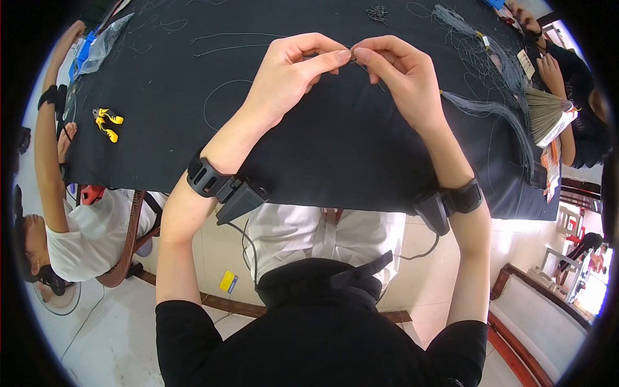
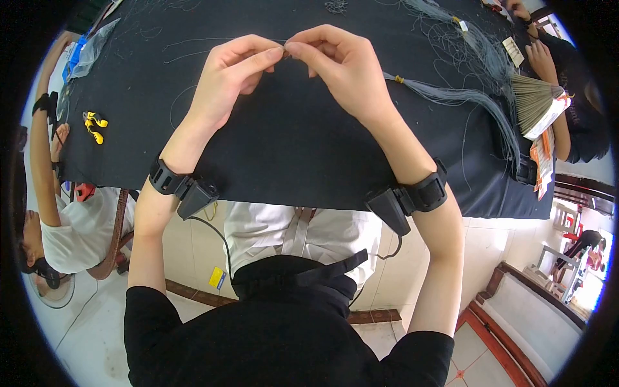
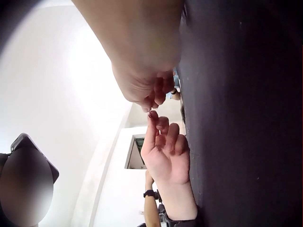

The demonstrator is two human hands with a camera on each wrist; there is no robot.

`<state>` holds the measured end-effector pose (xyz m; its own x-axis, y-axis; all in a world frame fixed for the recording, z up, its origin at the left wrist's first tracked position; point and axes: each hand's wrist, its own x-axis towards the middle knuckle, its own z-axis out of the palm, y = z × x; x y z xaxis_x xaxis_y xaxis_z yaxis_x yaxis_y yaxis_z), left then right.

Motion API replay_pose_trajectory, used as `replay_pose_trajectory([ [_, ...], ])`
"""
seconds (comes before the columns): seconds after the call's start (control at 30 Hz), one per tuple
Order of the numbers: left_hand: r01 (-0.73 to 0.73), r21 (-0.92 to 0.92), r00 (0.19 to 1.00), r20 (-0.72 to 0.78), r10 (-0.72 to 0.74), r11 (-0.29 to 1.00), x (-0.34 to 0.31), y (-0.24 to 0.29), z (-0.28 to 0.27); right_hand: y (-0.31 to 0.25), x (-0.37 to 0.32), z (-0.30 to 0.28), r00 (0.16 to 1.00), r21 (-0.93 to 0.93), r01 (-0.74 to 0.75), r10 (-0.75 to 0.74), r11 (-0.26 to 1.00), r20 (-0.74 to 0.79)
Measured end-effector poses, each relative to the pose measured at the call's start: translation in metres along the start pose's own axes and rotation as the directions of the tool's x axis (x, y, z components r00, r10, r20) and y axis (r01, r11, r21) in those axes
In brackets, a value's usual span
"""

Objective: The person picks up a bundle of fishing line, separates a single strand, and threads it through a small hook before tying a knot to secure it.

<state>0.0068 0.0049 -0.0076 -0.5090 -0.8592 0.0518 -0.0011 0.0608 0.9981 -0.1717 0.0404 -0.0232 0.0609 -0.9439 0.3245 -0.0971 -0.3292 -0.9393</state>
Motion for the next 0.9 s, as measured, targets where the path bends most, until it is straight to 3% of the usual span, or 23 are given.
replay_pose_trajectory([
  [0.43, -0.007, 0.059, 0.999, 0.048, 0.004, 0.998, -0.0017, -0.0011, 0.0011, 0.0031, -0.0005, 0.0003, 1.000, 0.034, -0.012, 0.012, 0.999, -0.002],
  [0.53, 0.003, -0.039, 0.997, 0.080, 0.000, 0.999, -0.0003, -0.0026, -0.0020, 0.0047, -0.0002, 0.0007, 1.000, 0.012, -0.003, 0.003, 1.000, -0.010],
  [0.9, 0.062, -0.127, 0.997, 0.043, -0.057, 0.990, 0.0013, -0.0039, 0.0002, 0.0025, -0.0011, 0.0008, 1.000, 0.003, 0.015, -0.015, 1.000, 0.009],
])
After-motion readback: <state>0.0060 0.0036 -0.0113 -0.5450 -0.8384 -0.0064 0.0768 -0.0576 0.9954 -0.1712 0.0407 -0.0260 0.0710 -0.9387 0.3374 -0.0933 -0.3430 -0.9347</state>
